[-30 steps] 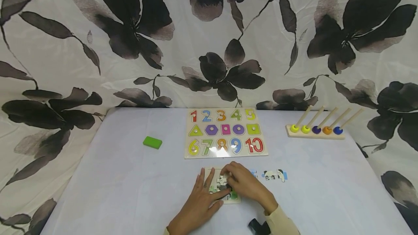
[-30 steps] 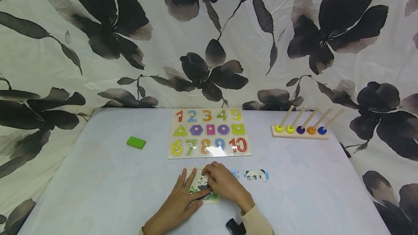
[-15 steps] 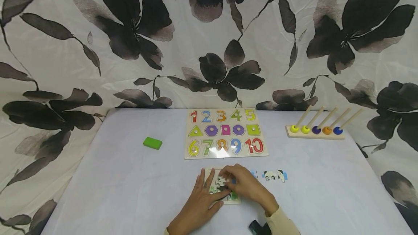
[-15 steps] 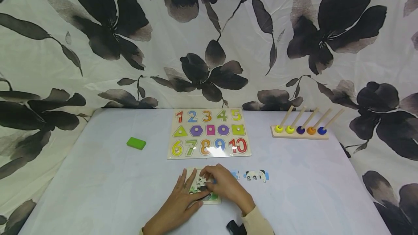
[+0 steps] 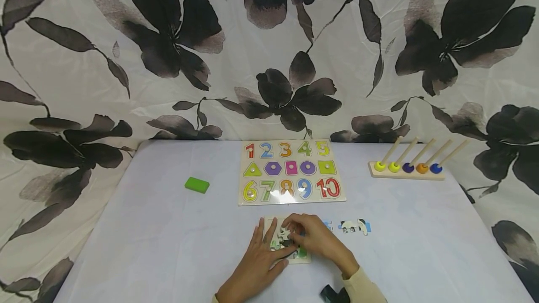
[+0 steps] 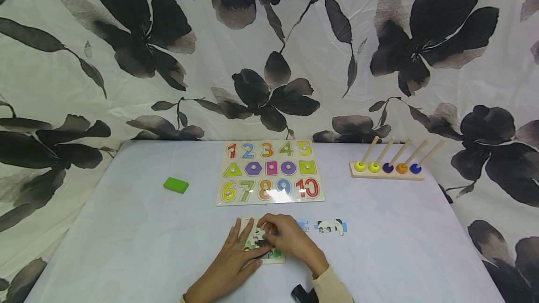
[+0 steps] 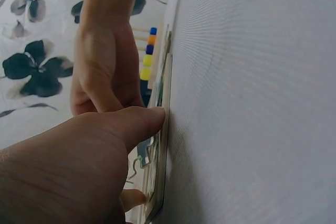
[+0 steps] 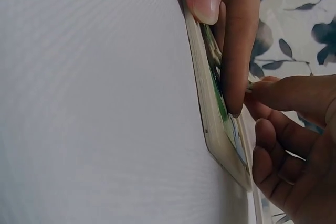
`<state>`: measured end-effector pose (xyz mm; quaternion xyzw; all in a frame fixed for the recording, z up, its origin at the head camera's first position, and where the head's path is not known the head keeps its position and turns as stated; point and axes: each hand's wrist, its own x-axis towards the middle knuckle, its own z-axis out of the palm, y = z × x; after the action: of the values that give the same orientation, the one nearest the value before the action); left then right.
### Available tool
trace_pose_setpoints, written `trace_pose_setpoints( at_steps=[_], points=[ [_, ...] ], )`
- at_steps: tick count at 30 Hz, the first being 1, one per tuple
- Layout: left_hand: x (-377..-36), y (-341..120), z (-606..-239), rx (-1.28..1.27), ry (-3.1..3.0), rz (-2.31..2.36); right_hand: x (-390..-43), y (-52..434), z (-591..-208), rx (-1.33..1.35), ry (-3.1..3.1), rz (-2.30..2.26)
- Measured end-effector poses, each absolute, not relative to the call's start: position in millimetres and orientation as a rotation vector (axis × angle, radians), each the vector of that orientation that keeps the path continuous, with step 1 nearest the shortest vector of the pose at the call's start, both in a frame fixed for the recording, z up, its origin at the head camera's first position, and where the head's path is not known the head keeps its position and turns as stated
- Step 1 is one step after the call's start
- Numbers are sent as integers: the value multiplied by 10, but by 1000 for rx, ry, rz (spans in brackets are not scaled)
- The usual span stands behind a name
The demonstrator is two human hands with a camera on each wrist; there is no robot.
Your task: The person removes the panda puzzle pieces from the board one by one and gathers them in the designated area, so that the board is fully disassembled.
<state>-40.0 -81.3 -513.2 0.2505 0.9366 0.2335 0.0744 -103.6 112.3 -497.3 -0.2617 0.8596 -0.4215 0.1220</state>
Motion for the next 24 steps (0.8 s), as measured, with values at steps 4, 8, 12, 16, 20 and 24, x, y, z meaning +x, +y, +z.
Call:
trace_pose_setpoints(
  at_steps=[4, 8, 12, 16, 20, 24],
  points=[
    [-396, -798, -5136, 750, 2808, 692, -1033, 1162, -4959, -711, 2525, -1262],
    [-398, -784, -5129, 732, 2795, 698, -1030, 1245, -4932, -658, 2541, -1295],
    [-402, -769, -5136, 717, 2789, 706, -1012, 1403, -4898, -606, 2555, -1360],
    [-404, -761, -5144, 698, 2781, 724, -984, 1631, -4868, -547, 2581, -1415],
    [-406, -763, -5143, 673, 2783, 733, -952, 1878, -4845, -470, 2610, -1437],
    [-411, -767, -5146, 642, 2772, 748, -908, 2096, -4845, -336, 2641, -1429]
  ],
)
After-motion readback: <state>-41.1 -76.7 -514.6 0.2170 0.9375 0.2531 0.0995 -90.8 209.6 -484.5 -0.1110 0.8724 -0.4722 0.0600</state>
